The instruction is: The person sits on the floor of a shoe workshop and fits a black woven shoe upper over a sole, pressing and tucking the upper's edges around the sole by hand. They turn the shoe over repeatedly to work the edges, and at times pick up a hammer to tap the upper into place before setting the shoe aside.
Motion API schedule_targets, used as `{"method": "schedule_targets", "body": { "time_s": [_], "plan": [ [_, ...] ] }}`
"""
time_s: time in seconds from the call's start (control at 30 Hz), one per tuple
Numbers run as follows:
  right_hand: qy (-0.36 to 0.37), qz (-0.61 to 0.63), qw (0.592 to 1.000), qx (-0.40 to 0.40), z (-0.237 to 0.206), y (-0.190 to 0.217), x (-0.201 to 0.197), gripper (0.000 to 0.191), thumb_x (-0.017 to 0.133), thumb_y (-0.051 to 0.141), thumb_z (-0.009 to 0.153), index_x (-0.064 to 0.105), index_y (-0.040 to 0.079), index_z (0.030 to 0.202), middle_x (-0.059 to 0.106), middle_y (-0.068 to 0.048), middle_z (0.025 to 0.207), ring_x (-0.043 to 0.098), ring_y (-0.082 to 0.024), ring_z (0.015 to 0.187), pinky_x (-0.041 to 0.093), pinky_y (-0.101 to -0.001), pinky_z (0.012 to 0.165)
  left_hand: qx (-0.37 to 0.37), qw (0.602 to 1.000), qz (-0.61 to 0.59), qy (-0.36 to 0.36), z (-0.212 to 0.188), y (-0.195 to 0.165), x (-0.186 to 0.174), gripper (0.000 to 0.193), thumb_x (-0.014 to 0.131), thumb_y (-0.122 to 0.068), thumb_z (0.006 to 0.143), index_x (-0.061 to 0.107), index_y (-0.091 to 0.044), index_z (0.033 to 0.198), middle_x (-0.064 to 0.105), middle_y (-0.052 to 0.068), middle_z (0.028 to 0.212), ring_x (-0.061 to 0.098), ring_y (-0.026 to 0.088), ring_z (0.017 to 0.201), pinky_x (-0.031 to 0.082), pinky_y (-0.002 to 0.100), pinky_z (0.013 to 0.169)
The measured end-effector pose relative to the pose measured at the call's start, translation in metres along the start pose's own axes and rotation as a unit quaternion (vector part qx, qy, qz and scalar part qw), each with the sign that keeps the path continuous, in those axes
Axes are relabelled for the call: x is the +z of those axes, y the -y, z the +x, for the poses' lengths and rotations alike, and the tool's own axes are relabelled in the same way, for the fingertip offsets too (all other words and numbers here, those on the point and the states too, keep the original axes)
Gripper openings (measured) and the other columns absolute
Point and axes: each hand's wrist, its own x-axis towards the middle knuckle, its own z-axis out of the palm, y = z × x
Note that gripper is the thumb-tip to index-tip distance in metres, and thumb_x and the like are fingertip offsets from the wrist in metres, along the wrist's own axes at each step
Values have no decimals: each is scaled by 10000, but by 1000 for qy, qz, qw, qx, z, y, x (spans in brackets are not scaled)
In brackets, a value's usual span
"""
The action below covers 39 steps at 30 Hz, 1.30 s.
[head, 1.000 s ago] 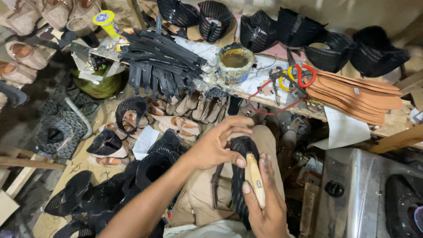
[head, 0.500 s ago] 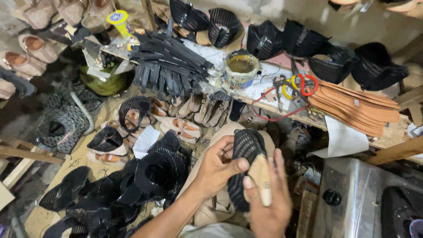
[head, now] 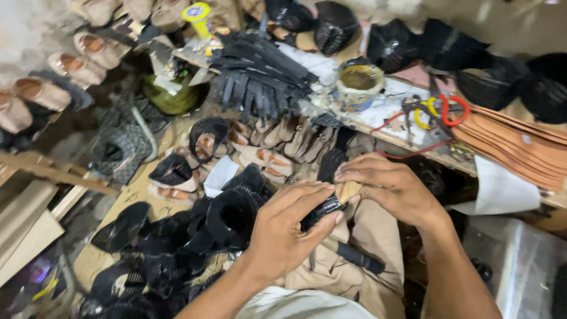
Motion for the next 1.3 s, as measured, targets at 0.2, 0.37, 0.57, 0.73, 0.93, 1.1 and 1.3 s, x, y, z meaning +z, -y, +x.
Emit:
{"method": "schedule_targets", "body": {
  "time_s": [0.2, 0.37, 0.57, 0.73, 0.93, 1.1, 1.3],
  "plan": [
    [16, 51, 996, 71, 20, -6, 22, 376, 705, 19, 821, 754, 37, 1193, 741, -92, 1161, 665, -236, 1107, 533, -361, 969, -47, 992, 29, -115, -15, 8, 0, 380, 851, -97, 824, 704, -22, 1166, 725, 108, 1113, 709, 250, 1055, 568, 320, 947],
    [-66, 113, 991, 37, 10, -31, 48, 367, 610, 63, 950, 676, 2, 1305, 698, -126, 1241, 611, -234, 1195, 464, -358, 1055, -203, 955, -213, -32, 2, 4, -22, 406, 740, -131, 904, 653, -1, 1278, 743, 117, 1192, 702, 180, 1103, 544, 302, 984],
    [-292, 431, 835, 179, -32, -58, 99, 387, 602, 154, 950, 661, 14, 1306, 695, -114, 1224, 627, -224, 1146, 485, -362, 1007, -127, 928, -333, 110, 13, -7, -16, 443, 543, -177, 1084, 530, 2, 1489, 602, 169, 1525, 554, 225, 1442, 414, 353, 1204],
    [-249, 629, 711, 194, -48, -65, 118, 414, 595, 229, 951, 649, 24, 1307, 694, -103, 1211, 640, -216, 1104, 504, -365, 968, -26, 960, -239, 146, 7, -9, -7, 588, 662, -266, 1010, 517, -20, 1524, 591, 174, 1529, 541, 308, 1481, 392, 405, 1246],
    [-268, 611, 702, 248, -42, -62, 134, 458, 588, 320, 951, 634, 36, 1308, 691, -91, 1194, 656, -207, 1055, 525, -368, 920, 12, 990, -95, 106, 2, 3, 3, 655, 709, -260, 993, 468, -20, 1553, 551, 198, 1577, 406, 368, 1559, 329, 437, 1258],
    [-285, 516, 707, 390, -27, -51, 137, 484, 582, 392, 986, 647, 27, 1296, 704, -103, 1133, 680, -210, 955, 550, -382, 835, -131, 977, -157, 56, 9, 35, 21, 614, 592, -225, 1024, 391, -33, 1571, 512, 197, 1559, 451, 300, 1498, 338, 377, 1205],
    [-336, 516, 668, 418, -28, -22, 116, 472, 551, 374, 989, 670, 32, 1292, 744, -102, 1195, 719, -188, 1010, 584, -344, 887, -354, 792, -498, -15, 34, 84, 71, 525, 600, -213, 1006, 533, -27, 1492, 648, 109, 1262, 581, 206, 1089, 460, 349, 950]
  ]
}}
